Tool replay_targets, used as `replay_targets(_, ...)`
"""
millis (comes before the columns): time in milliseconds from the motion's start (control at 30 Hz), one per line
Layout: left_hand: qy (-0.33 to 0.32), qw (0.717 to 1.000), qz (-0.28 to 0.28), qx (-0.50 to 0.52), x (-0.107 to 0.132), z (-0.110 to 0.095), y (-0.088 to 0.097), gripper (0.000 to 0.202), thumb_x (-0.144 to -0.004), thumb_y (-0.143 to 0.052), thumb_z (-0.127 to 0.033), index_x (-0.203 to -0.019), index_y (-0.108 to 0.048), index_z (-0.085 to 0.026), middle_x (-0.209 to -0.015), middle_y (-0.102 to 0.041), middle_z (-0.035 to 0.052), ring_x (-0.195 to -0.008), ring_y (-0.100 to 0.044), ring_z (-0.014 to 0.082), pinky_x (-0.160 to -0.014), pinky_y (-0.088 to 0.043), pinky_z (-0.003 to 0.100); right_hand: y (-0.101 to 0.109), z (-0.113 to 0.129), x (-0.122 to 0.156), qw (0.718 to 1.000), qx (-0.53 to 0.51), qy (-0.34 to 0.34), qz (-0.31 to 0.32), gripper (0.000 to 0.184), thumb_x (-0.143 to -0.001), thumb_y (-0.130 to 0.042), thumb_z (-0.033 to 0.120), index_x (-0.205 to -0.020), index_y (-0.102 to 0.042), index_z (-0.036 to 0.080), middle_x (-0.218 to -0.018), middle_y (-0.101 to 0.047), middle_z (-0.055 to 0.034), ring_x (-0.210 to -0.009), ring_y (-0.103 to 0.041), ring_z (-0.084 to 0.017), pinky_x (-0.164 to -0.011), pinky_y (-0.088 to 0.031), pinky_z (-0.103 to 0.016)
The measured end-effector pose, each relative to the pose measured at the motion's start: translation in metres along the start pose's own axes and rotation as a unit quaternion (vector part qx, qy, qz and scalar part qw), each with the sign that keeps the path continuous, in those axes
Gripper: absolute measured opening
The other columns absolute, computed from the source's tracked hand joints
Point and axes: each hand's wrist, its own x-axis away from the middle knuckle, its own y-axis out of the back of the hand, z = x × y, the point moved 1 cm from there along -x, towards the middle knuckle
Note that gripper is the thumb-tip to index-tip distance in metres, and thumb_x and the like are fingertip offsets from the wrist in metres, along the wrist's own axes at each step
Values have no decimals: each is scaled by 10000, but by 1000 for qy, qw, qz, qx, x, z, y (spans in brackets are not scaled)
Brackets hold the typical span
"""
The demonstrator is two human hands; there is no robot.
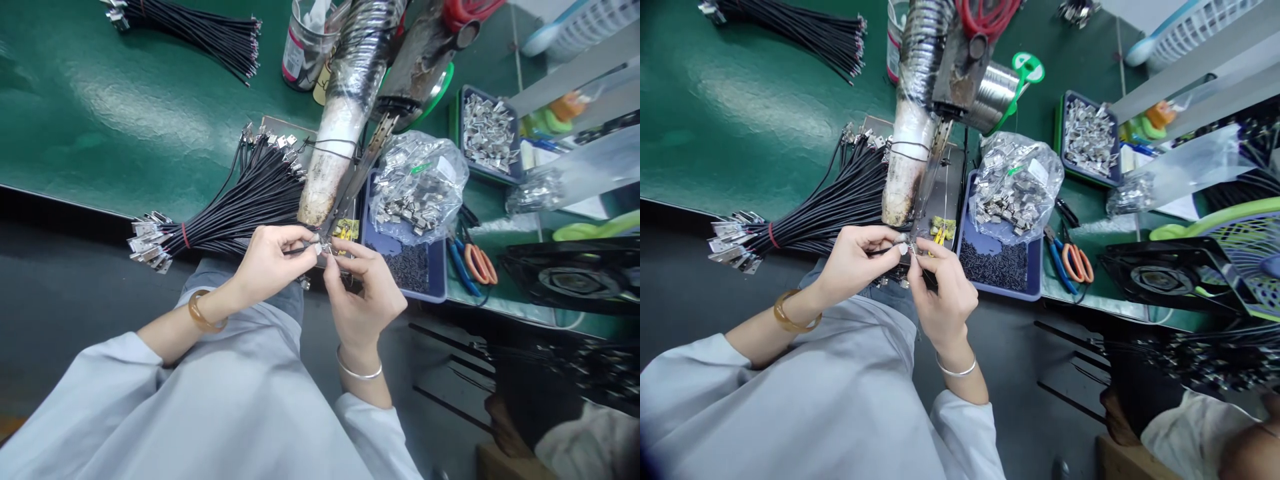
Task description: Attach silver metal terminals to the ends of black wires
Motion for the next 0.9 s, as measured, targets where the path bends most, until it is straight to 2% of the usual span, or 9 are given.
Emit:
replay_targets(67,-5,1000,-13,-7,2,2,0,167,-781,-608,-229,-783,-721,-107,-536,-509,-37,-496,-392,59,-489,-335,178,-2,1,1,1000,-6,-9,-12,165,-864,-704,83,-882,-650,238,-962,-795,-19,-898,-771,-161,-763,-625,-281)
replay_targets(133,-11,1000,-19,-9,4,4,0,164,-801,-608,-240,-795,-712,-114,-521,-472,-47,-492,-369,59,-480,-320,179,-3,0,2,998,-33,-49,-12,138,-870,-702,103,-857,-653,231,-967,-793,-26,-884,-773,-162,-718,-629,-269)
replay_targets(267,-18,999,-27,0,5,5,-2,169,-823,-593,-248,-769,-690,-120,-538,-473,-39,-512,-374,61,-477,-320,170,-4,0,-1,991,-73,-108,5,108,-874,-709,139,-817,-665,220,-985,-794,-35,-901,-772,-161,-668,-626,-238)
replay_targets(433,-29,999,-40,1,4,3,-2,159,-829,-599,-235,-745,-671,-121,-541,-475,-39,-512,-366,56,-469,-316,159,-5,1,-5,994,-59,-95,0,121,-862,-721,127,-801,-680,223,-949,-791,-19,-902,-769,-159,-680,-622,-238)
replay_targets(633,-53,998,-40,-12,3,1,-1,148,-836,-596,-211,-757,-681,-118,-536,-490,-41,-488,-341,46,-442,-276,152,-5,2,-5,996,-43,-78,-12,127,-850,-728,115,-822,-682,230,-935,-789,-11,-902,-771,-174,-745,-637,-292)
replay_targets(900,-49,998,-39,-18,7,2,-2,154,-828,-603,-189,-803,-734,-113,-553,-540,-29,-502,-394,50,-451,-309,145,-2,-2,-4,996,-55,-63,10,156,-851,-706,84,-812,-650,225,-942,-795,-13,-919,-775,-161,-801,-637,-282)
